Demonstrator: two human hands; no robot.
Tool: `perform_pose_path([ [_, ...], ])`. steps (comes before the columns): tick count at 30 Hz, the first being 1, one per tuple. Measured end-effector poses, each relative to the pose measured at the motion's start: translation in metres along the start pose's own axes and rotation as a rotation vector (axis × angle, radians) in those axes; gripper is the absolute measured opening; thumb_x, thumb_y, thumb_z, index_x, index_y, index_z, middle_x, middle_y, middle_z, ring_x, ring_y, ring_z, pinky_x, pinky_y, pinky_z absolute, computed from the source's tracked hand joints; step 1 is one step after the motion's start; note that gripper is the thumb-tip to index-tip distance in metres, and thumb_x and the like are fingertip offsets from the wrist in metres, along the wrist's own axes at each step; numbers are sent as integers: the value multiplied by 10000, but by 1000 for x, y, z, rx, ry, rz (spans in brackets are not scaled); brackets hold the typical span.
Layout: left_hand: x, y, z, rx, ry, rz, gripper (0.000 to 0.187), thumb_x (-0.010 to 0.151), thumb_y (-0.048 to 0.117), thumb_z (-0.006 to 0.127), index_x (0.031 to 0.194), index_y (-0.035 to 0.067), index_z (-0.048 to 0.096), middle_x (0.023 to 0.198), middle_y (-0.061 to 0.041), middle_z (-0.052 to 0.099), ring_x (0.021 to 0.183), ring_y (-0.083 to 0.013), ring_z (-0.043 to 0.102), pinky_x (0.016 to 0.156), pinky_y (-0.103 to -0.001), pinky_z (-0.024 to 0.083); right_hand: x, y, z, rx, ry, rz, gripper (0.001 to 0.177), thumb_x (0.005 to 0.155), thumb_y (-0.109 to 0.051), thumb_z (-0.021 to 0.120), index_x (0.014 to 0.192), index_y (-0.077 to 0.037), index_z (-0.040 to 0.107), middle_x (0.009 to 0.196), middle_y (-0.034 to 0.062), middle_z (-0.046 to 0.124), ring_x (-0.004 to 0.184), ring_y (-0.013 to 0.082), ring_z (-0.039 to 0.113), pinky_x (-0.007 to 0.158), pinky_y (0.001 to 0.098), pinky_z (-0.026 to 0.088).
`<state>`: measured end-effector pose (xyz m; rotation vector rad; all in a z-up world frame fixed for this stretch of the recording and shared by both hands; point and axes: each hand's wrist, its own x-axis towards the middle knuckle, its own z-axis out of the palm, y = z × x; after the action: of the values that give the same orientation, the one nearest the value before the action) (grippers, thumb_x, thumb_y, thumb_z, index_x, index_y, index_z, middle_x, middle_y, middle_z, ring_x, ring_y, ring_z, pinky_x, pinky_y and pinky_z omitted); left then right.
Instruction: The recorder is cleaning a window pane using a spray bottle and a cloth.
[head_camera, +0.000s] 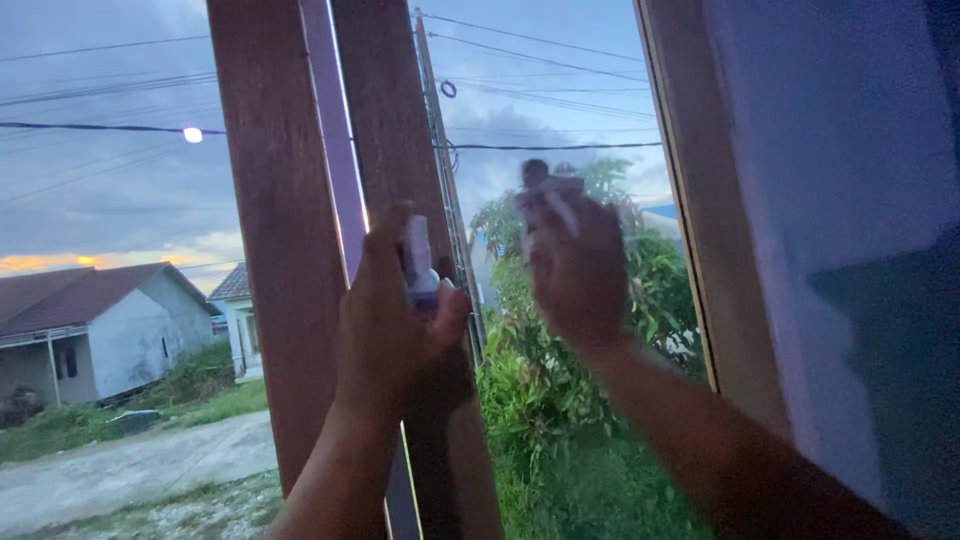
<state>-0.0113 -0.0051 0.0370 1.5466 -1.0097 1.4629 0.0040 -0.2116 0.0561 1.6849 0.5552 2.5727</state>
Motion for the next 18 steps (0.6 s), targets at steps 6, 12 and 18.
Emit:
perform_pose_path([
  [6, 4, -12, 5, 26, 17, 10, 801, 795, 202, 748, 1475, 137, 329, 1163, -238, 700, 952, -419, 750, 786, -490, 601, -3, -63, 8, 182, -310, 395, 449, 1007, -320, 492, 1409, -149, 593, 1244, 190, 659, 1139, 362, 618, 1054, 538, 444],
  [12, 11, -10, 6, 74, 11, 112, 711, 830, 188, 739, 1457, 136, 407, 1258, -276, 666, 1049, -466, 724, 849, -517, 590, -9, -35, 16, 47, -198, 13, 495, 980, -259, 555, 1445, -93, 526, 1367, 211, 572, 1293, 393, 525, 1145, 615, 344],
  [18, 48, -15, 33, 87, -86, 180, 729, 860, 157, 671, 1511, 93, 349, 1387, -299, 569, 1119, -488, 658, 972, -519, 539, -9, 24, 2, 82, -379, 252, 470, 1091, -265, 483, 1556, -198, 473, 1294, 158, 634, 1184, 315, 616, 1093, 526, 474],
])
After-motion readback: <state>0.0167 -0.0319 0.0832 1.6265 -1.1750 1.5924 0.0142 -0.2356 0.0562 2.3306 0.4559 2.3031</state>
